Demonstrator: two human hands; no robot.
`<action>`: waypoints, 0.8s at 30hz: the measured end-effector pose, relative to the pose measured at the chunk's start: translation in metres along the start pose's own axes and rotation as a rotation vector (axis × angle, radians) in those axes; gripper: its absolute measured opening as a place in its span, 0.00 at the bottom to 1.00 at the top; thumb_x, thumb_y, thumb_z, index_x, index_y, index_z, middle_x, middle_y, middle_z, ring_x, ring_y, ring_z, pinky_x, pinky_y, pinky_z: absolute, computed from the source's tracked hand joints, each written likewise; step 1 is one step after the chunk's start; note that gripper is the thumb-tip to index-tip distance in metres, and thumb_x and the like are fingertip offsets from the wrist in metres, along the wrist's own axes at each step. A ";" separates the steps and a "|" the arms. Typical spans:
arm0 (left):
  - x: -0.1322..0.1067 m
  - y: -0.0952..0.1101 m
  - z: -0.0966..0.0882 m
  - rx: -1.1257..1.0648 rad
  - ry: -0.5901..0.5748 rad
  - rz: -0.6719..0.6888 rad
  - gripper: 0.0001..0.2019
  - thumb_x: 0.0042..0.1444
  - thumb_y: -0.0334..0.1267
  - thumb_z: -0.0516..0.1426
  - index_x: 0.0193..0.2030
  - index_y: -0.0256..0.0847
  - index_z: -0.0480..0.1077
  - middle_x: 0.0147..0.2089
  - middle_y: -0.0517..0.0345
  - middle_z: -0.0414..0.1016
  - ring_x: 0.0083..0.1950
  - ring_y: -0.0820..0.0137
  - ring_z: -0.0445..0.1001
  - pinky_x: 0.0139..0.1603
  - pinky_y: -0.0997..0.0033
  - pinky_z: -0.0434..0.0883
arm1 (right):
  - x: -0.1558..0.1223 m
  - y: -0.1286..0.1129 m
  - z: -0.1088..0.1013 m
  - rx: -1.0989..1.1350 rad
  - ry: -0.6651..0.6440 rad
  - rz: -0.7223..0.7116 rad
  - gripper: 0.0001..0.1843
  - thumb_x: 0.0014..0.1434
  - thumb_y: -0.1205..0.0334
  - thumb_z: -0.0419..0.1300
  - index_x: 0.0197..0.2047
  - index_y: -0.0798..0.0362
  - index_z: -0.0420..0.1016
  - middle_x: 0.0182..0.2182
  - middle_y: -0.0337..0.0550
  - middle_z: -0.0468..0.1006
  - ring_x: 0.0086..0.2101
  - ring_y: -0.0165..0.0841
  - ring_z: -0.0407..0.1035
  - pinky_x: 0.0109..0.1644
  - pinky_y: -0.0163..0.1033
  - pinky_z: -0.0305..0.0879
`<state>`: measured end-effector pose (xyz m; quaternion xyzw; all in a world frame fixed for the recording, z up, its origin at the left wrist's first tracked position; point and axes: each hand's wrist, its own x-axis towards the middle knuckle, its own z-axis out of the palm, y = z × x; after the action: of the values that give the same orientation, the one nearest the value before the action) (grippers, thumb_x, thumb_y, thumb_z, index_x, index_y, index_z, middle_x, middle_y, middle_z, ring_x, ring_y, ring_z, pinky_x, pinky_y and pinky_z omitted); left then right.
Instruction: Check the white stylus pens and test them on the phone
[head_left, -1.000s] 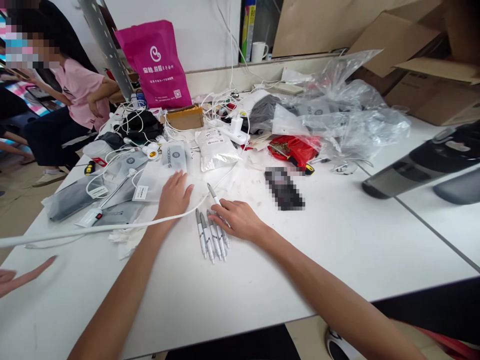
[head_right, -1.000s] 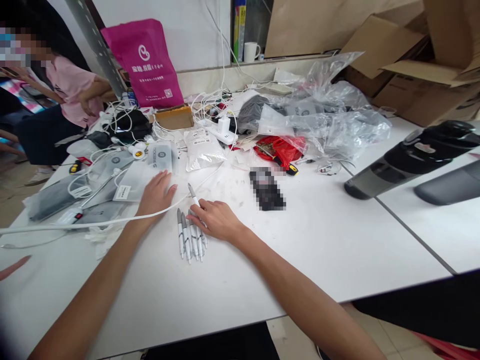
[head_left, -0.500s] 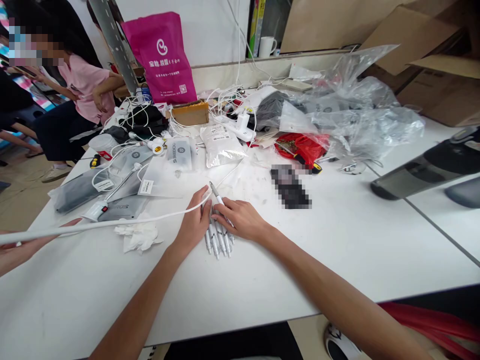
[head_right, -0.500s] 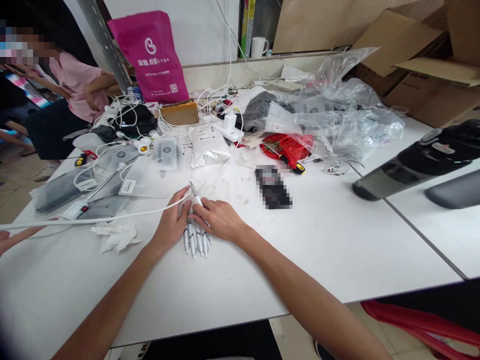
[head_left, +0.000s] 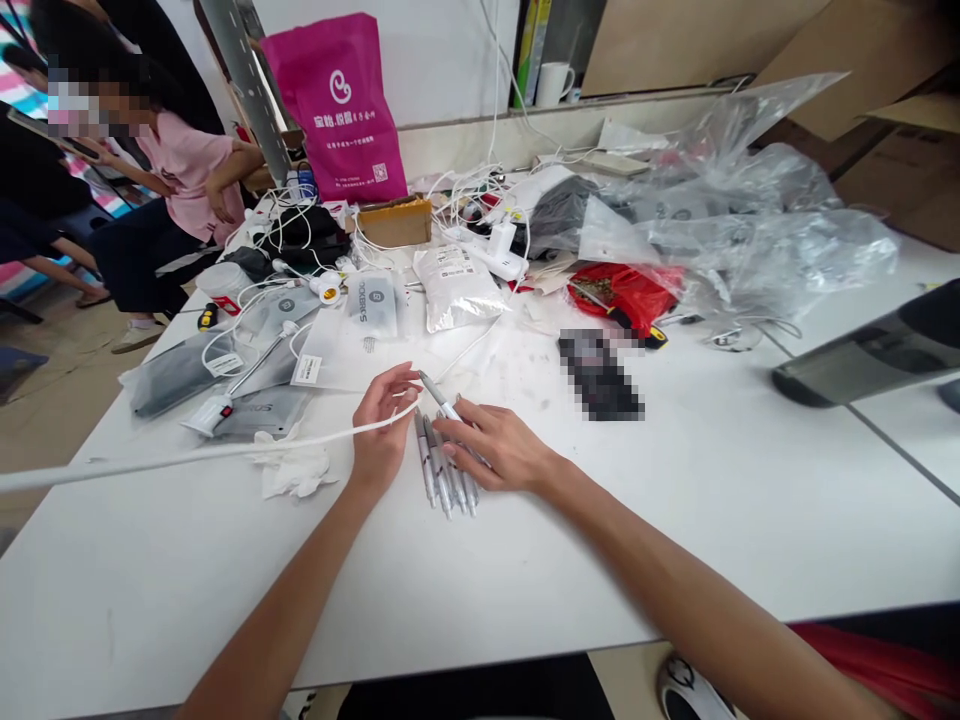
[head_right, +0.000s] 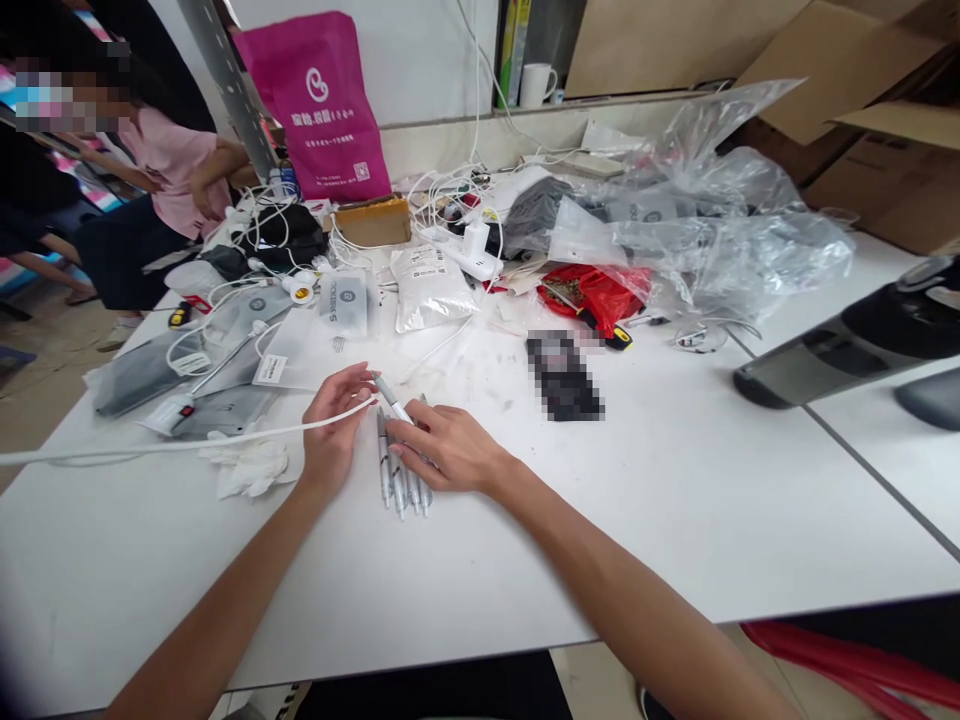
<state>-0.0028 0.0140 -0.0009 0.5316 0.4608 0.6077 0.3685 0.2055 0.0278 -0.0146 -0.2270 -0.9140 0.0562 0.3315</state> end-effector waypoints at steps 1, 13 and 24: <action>0.001 0.001 0.000 -0.005 0.030 -0.007 0.19 0.66 0.48 0.67 0.60 0.44 0.78 0.56 0.49 0.82 0.54 0.62 0.81 0.57 0.62 0.78 | 0.000 -0.001 0.000 0.010 0.036 -0.003 0.15 0.79 0.58 0.49 0.61 0.54 0.69 0.42 0.47 0.76 0.32 0.33 0.69 0.36 0.40 0.68; -0.001 0.009 0.003 -0.148 -0.211 -0.287 0.14 0.62 0.48 0.69 0.34 0.39 0.80 0.28 0.58 0.74 0.30 0.71 0.70 0.32 0.70 0.67 | -0.002 0.002 -0.004 -0.005 0.442 -0.039 0.34 0.74 0.67 0.54 0.78 0.50 0.47 0.42 0.49 0.83 0.34 0.38 0.76 0.38 0.43 0.75; -0.008 0.023 -0.013 -0.387 -0.245 -0.237 0.28 0.67 0.55 0.64 0.72 0.52 0.73 0.62 0.47 0.83 0.57 0.55 0.83 0.59 0.51 0.78 | 0.004 -0.004 -0.004 -0.029 0.356 -0.246 0.39 0.74 0.63 0.60 0.81 0.59 0.50 0.40 0.49 0.83 0.35 0.37 0.73 0.37 0.42 0.72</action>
<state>-0.0131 -0.0026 0.0181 0.4632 0.3470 0.5684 0.5848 0.2034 0.0255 -0.0083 -0.1248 -0.8627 -0.0386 0.4886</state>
